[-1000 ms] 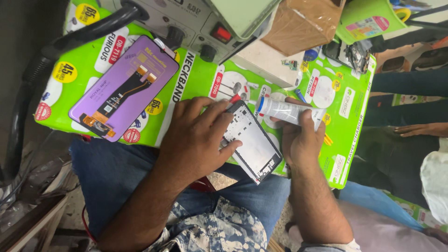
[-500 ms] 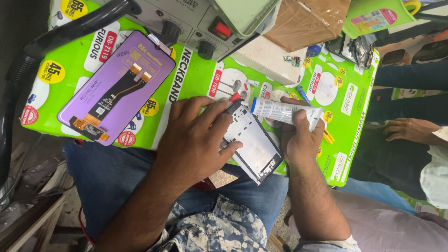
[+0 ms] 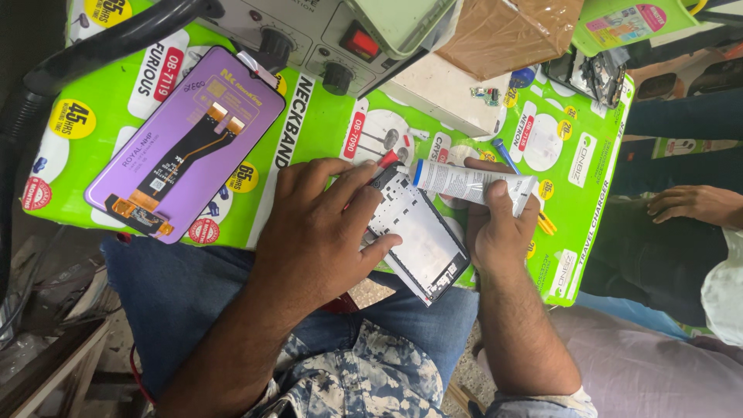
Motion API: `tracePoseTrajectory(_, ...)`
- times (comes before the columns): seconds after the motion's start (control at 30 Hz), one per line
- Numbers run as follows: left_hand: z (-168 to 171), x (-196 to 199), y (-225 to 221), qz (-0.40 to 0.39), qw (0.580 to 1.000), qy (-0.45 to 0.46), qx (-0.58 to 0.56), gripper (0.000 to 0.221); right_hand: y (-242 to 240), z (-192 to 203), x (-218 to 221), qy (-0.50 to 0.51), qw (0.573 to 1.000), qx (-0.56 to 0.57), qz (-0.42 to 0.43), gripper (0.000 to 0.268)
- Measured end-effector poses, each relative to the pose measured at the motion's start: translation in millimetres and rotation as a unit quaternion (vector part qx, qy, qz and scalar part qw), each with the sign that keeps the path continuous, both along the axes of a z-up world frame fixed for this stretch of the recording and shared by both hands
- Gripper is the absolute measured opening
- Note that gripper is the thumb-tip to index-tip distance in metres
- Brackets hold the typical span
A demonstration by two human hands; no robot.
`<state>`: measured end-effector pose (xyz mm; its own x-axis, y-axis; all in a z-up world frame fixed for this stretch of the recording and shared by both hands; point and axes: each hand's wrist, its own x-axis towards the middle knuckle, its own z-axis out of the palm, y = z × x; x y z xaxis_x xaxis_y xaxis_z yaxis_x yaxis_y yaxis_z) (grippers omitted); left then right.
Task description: The person applies adhesive from a tube to the frame of a disassembled smartphone. They then pick up a replacement screen assembly, align it with the phone body, and press the two parts together to bond them.
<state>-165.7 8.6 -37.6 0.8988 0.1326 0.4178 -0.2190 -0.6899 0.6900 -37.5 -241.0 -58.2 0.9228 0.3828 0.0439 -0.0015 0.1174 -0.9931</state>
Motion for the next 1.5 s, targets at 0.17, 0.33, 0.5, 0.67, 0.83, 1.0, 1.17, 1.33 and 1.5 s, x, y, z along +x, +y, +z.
tracePoseTrajectory(0.17,-0.2,-0.4,0.4,-0.001,1.000,-0.002,0.001,0.049,-1.1,-0.9,0.7,-0.005,1.000,-0.004,-0.003,0.043)
tracePoseTrajectory(0.33,-0.7,-0.7,0.3,-0.004,1.000,0.001,0.000,0.050,-1.2,-2.0,1.3,-0.008,1.000,-0.003,-0.010,0.042)
tracePoseTrajectory(0.5,-1.0,-1.2,0.6,-0.005,1.000,0.001,0.000,0.051,-1.8,-2.3,1.2,-0.015,1.000,-0.008,-0.015,0.040)
tracePoseTrajectory(0.67,-0.6,-1.0,0.4,-0.005,1.000,0.006,0.003,0.050,-2.0,-2.0,1.4,-0.024,0.999,-0.020,-0.010,0.042)
tracePoseTrajectory(0.83,-0.8,-0.9,0.3,-0.005,1.000,0.006,0.005,0.050,-0.3,-0.4,0.4,-0.023,0.999,-0.026,-0.013,0.043)
tracePoseTrajectory(1.0,-0.6,-1.4,0.4,-0.006,1.000,0.004,0.003,0.050,-1.4,-0.5,0.6,-0.025,0.999,-0.022,-0.007,0.044)
tracePoseTrajectory(1.17,-1.4,-1.2,0.8,-0.009,1.000,0.006,0.002,0.051,-3.5,-3.1,1.9,-0.024,0.999,-0.013,-0.028,0.042)
tracePoseTrajectory(1.33,-2.9,-0.9,-0.1,-0.010,1.000,0.009,0.004,0.051,-6.8,-6.0,2.9,-0.032,0.999,-0.003,-0.029,0.040)
tracePoseTrajectory(1.5,-3.2,-0.6,-0.2,-0.009,1.000,0.010,0.004,0.052,-5.2,-6.2,2.1,-0.031,0.999,0.004,-0.016,0.038)
